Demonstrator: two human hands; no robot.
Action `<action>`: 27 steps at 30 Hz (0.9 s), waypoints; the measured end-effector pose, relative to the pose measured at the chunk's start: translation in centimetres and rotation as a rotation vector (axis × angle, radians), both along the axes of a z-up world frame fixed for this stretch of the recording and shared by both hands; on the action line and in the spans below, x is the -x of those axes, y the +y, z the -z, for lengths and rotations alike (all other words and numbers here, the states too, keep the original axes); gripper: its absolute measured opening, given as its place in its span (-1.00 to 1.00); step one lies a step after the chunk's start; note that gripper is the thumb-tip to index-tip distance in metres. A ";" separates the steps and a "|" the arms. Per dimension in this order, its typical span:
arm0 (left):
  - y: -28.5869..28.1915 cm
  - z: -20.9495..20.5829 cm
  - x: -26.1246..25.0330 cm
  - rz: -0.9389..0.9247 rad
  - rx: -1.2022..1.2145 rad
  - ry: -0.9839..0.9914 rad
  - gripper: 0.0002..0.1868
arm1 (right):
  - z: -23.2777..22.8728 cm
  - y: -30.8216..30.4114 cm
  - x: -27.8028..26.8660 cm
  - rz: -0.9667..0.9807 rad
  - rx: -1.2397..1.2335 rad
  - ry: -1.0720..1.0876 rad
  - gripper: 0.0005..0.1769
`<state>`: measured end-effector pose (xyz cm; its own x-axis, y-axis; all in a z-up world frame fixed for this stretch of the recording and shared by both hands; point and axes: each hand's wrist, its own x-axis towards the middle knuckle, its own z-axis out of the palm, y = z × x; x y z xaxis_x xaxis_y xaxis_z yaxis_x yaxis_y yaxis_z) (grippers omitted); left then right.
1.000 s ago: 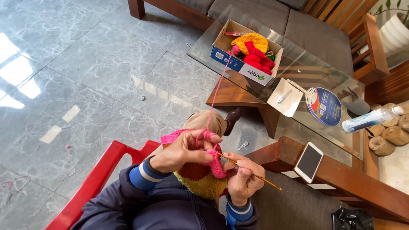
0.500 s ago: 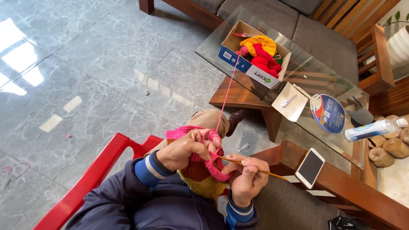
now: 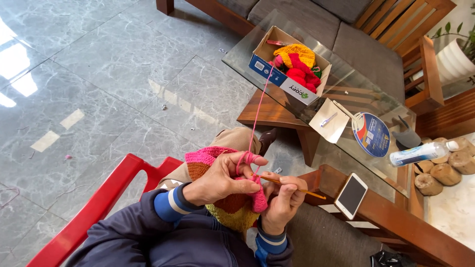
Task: A person is crocheting a multi-colored fabric item using a crochet hook and pink yarn while sitting in a red chair.
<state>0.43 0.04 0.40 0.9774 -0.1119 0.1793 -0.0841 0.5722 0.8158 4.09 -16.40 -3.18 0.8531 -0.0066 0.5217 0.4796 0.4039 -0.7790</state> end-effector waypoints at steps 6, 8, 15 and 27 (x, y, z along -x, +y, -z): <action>0.4 -0.5 0.1 0.042 0.020 0.004 -0.43 | -0.2 -0.4 -0.3 -0.036 -0.005 0.001 -0.75; 0.4 -0.3 0.0 0.034 0.023 0.005 -0.42 | 0.3 -0.4 -0.4 -0.033 -0.003 -0.027 -0.76; 0.6 -0.4 0.2 0.095 0.092 0.008 -0.42 | 2.6 -1.0 -0.9 0.298 0.103 -0.384 -0.77; 2.2 -2.1 0.6 0.176 0.094 0.072 -0.51 | 0.4 -1.8 -1.0 0.169 0.259 -0.671 -0.79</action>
<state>-0.22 2.21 2.49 0.9547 -0.2685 0.1279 0.0805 0.6471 0.7581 5.06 -18.16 -3.62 0.3486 0.0843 0.9335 0.9257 0.1253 -0.3570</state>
